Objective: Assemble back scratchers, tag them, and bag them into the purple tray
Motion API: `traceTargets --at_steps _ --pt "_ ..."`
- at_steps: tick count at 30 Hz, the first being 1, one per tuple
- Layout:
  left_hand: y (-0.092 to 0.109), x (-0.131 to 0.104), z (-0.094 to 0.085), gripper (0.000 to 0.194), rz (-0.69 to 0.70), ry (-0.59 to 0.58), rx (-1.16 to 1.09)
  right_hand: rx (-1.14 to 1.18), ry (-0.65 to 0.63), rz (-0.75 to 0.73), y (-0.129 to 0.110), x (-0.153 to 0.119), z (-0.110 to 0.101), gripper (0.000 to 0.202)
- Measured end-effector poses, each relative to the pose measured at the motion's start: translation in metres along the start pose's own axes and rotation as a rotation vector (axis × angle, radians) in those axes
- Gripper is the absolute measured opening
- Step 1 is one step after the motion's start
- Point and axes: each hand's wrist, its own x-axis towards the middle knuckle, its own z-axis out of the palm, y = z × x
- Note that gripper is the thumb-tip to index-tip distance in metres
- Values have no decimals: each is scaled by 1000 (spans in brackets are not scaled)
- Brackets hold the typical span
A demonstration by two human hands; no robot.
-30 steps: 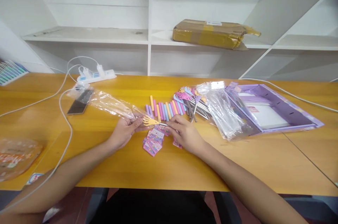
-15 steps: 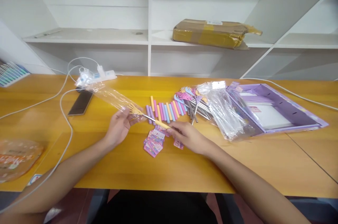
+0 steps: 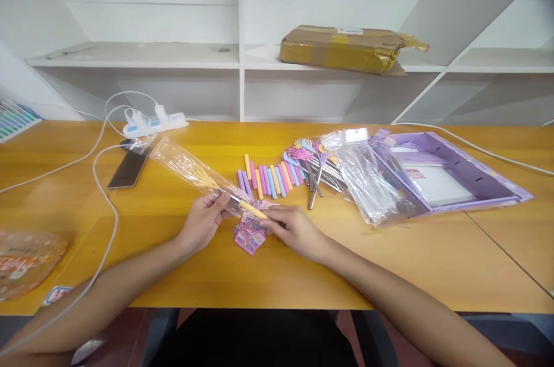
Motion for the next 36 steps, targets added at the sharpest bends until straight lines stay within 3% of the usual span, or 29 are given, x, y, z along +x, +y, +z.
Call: traceTargets --at_steps 3,6,10,13,18,23,28,32,36 --pt "-3 -1 0 29 3 1 -13 117 -48 58 -1 -1 1 31" --pt "4 5 -4 29 44 68 -38 360 -106 157 4 -1 -3 39" --pt "8 7 -4 30 16 50 -47 495 -69 172 9 0 -6 33" --pt "-2 -4 2 32 -53 -61 -39 388 38 136 9 1 0 29" --pt "-15 -25 13 39 -204 -217 -16 204 177 12 5 -5 13 41" --pt "-11 -17 6 31 -173 -161 -41 -23 71 -302 6 -7 10 44" --pt "-11 -7 -3 28 -148 -124 -33 -217 104 -480 13 -8 5 7" --pt "-8 -9 0 31 -161 -137 3 -442 183 -603 9 -11 1 16" --pt "-2 -12 4 32 -195 -146 -31 -510 183 -655 5 -10 -3 24"
